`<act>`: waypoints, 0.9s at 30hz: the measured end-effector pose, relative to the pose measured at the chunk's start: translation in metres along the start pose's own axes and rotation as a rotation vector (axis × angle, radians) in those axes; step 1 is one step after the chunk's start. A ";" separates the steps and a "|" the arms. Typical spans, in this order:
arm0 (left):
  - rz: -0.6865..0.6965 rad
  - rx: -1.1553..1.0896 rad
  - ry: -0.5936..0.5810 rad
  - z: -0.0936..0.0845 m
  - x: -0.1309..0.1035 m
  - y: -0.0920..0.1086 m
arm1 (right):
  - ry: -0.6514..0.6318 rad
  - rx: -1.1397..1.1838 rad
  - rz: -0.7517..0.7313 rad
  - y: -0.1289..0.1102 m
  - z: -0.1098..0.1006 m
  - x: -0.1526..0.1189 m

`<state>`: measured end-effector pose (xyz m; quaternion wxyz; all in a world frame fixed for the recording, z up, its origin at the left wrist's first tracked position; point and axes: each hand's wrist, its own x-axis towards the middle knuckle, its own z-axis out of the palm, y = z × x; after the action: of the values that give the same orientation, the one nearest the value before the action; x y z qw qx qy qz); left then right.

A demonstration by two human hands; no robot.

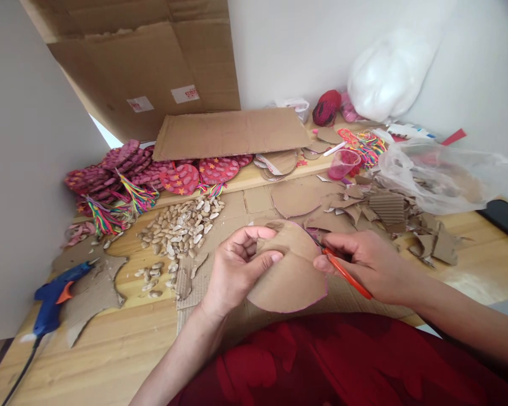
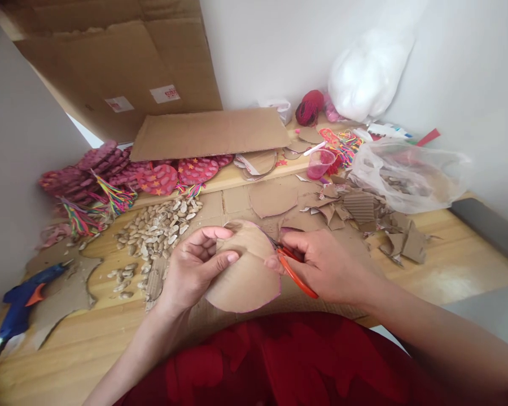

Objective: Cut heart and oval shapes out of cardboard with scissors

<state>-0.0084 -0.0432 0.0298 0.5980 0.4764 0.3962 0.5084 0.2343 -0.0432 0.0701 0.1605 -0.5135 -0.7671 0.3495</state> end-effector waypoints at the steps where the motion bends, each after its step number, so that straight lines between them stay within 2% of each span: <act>1: -0.002 0.004 -0.002 0.000 0.000 0.000 | -0.001 -0.002 0.003 0.000 0.000 -0.001; 8: -0.011 0.030 -0.050 0.001 -0.002 0.001 | -0.066 0.041 0.083 -0.002 -0.002 0.000; 20: -0.006 0.037 -0.057 0.000 -0.002 0.002 | -0.053 -0.032 0.006 -0.001 -0.008 -0.002; 27: -0.031 0.067 -0.073 0.002 -0.001 0.004 | -0.075 -0.016 0.097 -0.003 -0.009 -0.004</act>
<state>-0.0079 -0.0449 0.0344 0.6035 0.5082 0.3983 0.4678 0.2391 -0.0439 0.0793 0.1105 -0.5381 -0.7493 0.3698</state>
